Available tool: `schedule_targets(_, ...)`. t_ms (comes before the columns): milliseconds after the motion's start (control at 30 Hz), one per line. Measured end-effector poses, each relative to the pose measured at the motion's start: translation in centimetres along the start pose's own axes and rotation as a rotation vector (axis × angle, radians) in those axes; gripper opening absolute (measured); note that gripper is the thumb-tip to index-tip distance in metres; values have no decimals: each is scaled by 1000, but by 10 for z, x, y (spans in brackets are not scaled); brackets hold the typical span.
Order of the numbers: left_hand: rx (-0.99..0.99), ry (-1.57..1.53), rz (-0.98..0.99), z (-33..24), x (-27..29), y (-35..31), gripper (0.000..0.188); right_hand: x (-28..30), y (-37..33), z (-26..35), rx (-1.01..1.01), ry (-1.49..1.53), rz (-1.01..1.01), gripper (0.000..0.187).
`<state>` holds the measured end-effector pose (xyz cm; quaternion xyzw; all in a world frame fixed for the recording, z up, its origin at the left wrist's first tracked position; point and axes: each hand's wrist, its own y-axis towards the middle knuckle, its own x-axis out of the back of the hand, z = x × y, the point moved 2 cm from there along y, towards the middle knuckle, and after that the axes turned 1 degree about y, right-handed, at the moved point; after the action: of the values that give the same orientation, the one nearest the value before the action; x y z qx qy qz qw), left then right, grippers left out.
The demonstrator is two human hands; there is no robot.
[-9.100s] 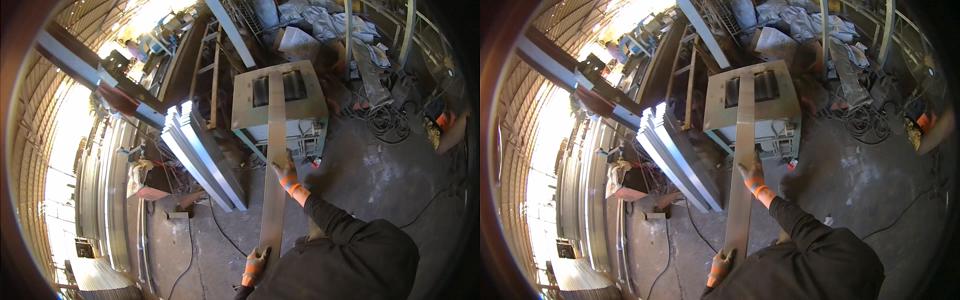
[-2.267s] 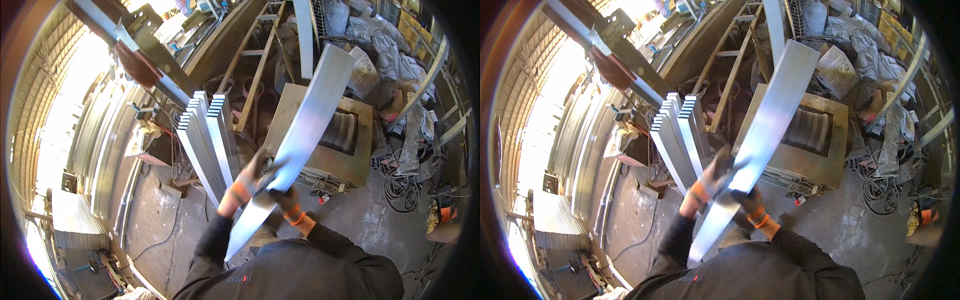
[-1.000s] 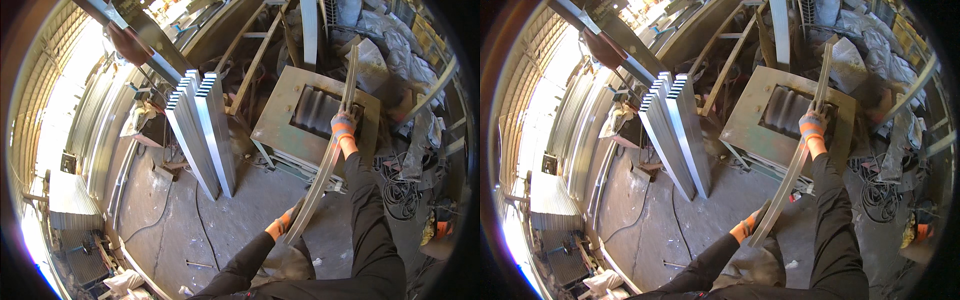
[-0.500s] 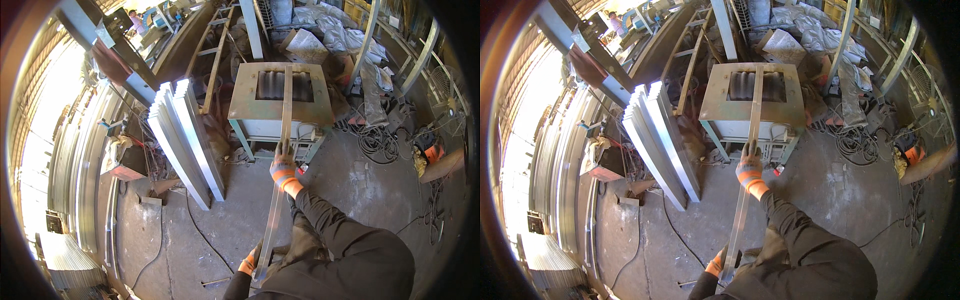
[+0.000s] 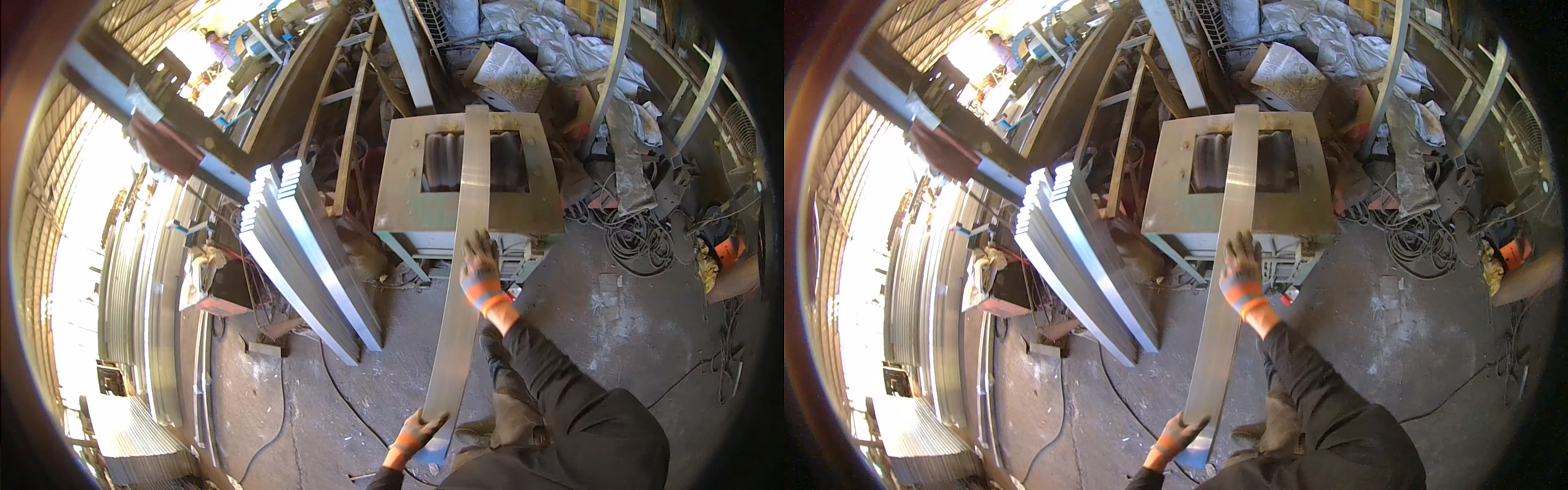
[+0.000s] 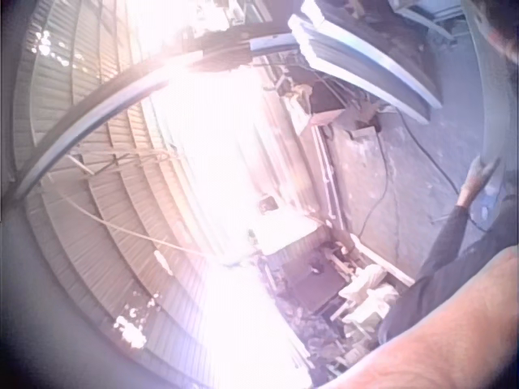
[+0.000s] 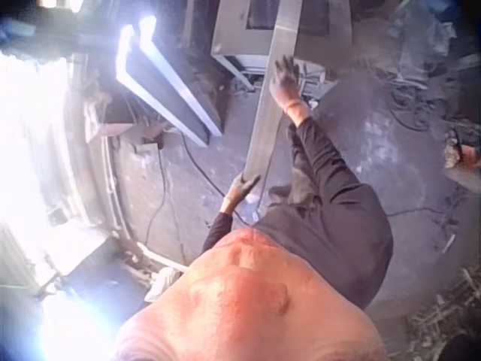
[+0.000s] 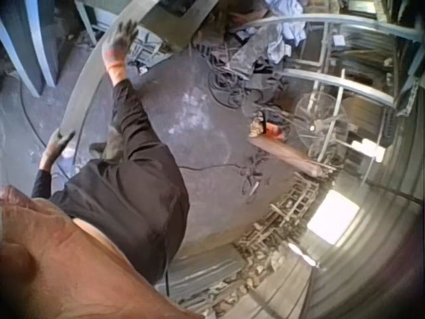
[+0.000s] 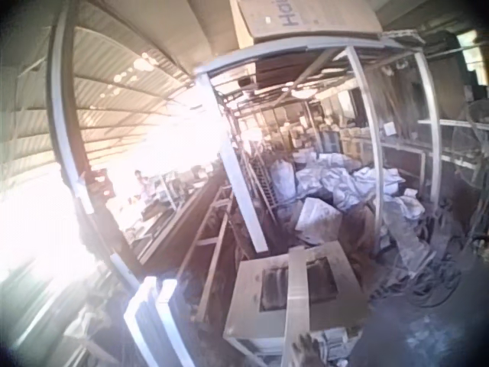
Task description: The person repeatedly feeds long metal profiles through a belt sander, flipping each piece to smooth multiple edges. After each pass, the person stacks the finished profiles with others nearby.
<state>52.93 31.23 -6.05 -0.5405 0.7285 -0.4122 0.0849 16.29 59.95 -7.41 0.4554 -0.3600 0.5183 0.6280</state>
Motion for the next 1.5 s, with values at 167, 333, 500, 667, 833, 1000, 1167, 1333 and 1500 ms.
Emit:
schedule_targets(167, -763, 716, -184, -187, -14, 183, 70, -37, 250, -62, -75, -94, 23, 78)
schedule_targets(333, -80, -200, -13, -321, -27, 298, 61, -56, 408, -129, -157, -346, 45, 72)
schedule_targets(500, -98, -335, 16, -305, -40, 308, 73, -52, 379, -138, -95, -338, -112, 63)
schedule_targets(667, -700, 312, -192, -187, -52, 214, 68, -26, 245, -74, -153, -285, 69, 73)
schedule_targets(833, -83, -244, -16, -52, -68, 66, 61, -3, 53, -5, -123, -246, 132, 76)
schedule_targets(1000, 1, -137, -38, 94, -87, -56, 55, 21, -127, 58, -97, -194, 97, 74)
schedule_targets(1167, 66, -92, 20, 195, -90, -132, 51, 38, -232, 95, -69, -139, 109, 81)
schedule_targets(1333, -34, 112, -4, 155, -64, -153, 78, 39, -227, 73, -21, 360, -93, 78)
schedule_targets(1500, -278, 614, -431, 6, -61, -61, 68, 24, -63, 31, -142, 260, -67, 68)
